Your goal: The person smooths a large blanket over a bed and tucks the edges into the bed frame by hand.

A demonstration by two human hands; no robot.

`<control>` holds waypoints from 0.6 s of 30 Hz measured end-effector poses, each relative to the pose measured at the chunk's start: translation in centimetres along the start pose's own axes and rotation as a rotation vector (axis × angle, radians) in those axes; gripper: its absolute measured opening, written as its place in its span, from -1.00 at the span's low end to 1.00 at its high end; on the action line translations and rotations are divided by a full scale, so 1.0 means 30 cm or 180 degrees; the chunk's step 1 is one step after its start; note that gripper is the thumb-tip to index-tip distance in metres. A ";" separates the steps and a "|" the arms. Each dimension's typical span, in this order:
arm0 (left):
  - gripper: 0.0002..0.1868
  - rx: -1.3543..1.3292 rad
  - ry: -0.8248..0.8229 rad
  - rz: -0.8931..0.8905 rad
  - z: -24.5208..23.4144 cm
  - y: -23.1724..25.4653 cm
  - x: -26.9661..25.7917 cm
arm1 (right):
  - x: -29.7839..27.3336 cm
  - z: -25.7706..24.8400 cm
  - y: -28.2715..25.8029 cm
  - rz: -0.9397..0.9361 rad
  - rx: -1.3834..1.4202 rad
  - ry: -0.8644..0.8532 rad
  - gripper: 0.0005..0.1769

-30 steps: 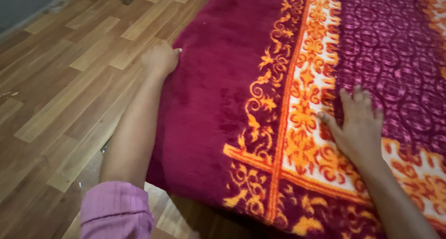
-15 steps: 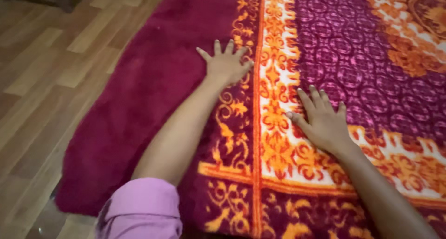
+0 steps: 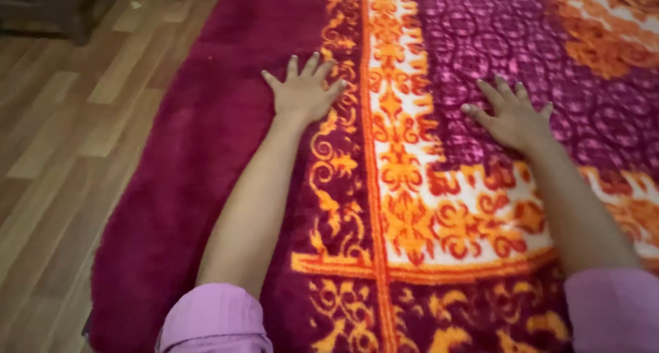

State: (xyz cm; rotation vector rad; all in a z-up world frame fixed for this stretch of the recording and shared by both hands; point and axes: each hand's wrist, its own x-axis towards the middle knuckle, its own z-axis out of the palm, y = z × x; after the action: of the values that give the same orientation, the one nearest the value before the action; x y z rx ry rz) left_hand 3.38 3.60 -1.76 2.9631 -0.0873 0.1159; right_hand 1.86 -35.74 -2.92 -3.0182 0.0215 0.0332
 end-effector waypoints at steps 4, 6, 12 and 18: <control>-0.24 0.0049 -0.0112 0.0037 0.014 -0.009 0.015 | -0.189 0.034 0.181 -0.0359 -0.0155 -0.0314 0.09; -0.24 0.0024 -0.0100 0.0071 0.019 -0.016 0.030 | -0.380 0.033 0.281 -0.0422 -0.0619 -0.0521 0.14; -0.36 0.0537 0.1508 0.0993 0.125 -0.069 0.071 | -0.973 0.018 0.469 -0.0175 -0.0038 0.0827 -0.17; -0.69 0.0776 0.1815 0.1568 0.141 -0.096 0.038 | -1.001 0.034 0.442 -0.0178 0.0168 0.1672 -0.40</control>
State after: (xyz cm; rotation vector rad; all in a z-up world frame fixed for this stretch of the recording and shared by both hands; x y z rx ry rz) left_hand 5.02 5.64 -6.31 2.9331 -0.7631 1.0847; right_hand -28.39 -48.40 -4.89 -2.8783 -0.0132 -0.7471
